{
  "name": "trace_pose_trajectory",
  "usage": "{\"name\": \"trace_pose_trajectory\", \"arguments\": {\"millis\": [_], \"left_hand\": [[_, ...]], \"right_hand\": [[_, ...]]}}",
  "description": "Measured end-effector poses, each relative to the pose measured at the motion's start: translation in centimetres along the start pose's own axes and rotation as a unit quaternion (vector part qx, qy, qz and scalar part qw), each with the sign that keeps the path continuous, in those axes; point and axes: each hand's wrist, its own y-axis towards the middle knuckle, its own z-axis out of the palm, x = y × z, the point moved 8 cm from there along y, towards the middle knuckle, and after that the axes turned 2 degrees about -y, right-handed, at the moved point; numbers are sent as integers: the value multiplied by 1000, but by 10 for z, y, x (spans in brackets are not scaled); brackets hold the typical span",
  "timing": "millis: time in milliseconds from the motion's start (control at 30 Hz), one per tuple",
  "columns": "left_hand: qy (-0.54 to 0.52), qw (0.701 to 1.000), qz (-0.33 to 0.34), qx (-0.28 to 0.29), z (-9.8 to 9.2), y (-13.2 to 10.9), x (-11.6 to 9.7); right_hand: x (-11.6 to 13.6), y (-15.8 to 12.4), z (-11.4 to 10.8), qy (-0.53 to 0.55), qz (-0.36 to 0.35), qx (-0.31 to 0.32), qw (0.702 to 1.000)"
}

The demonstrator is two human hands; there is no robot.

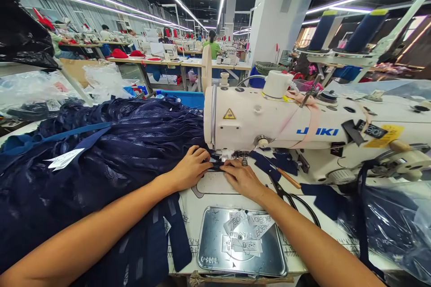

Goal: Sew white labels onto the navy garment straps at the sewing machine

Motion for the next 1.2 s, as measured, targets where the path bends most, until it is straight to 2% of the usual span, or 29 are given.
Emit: {"name": "trace_pose_trajectory", "arguments": {"millis": [100, 233, 433, 600, 733, 900, 1200], "left_hand": [[-6, 1000, 0, 10, 3, 2, 0], [-15, 1000, -1, 17, 6, 5, -2], [-1, 1000, -8, -8, 1, 4, -1], [3, 999, -36, -33, -7, 1, 4], [-5, 1000, -2, -27, -7, 1, -1], [-16, 998, 61, -5, 6, -1, -8], [-20, 996, 82, -6, 11, -2, -7]], "right_hand": [[-4, 0, -1, 37, -4, -17, 999], [0, 1, -2, 7, -32, 8, 999], [10, 3, -3, -75, -60, 58, 994], [11, 2, -2, -72, -69, 61, 993], [10, 0, -1, -65, -66, 64, 994], [10, -2, -2, -67, -62, 49, 995], [11, -1, -4, -62, -58, 43, 995]]}}
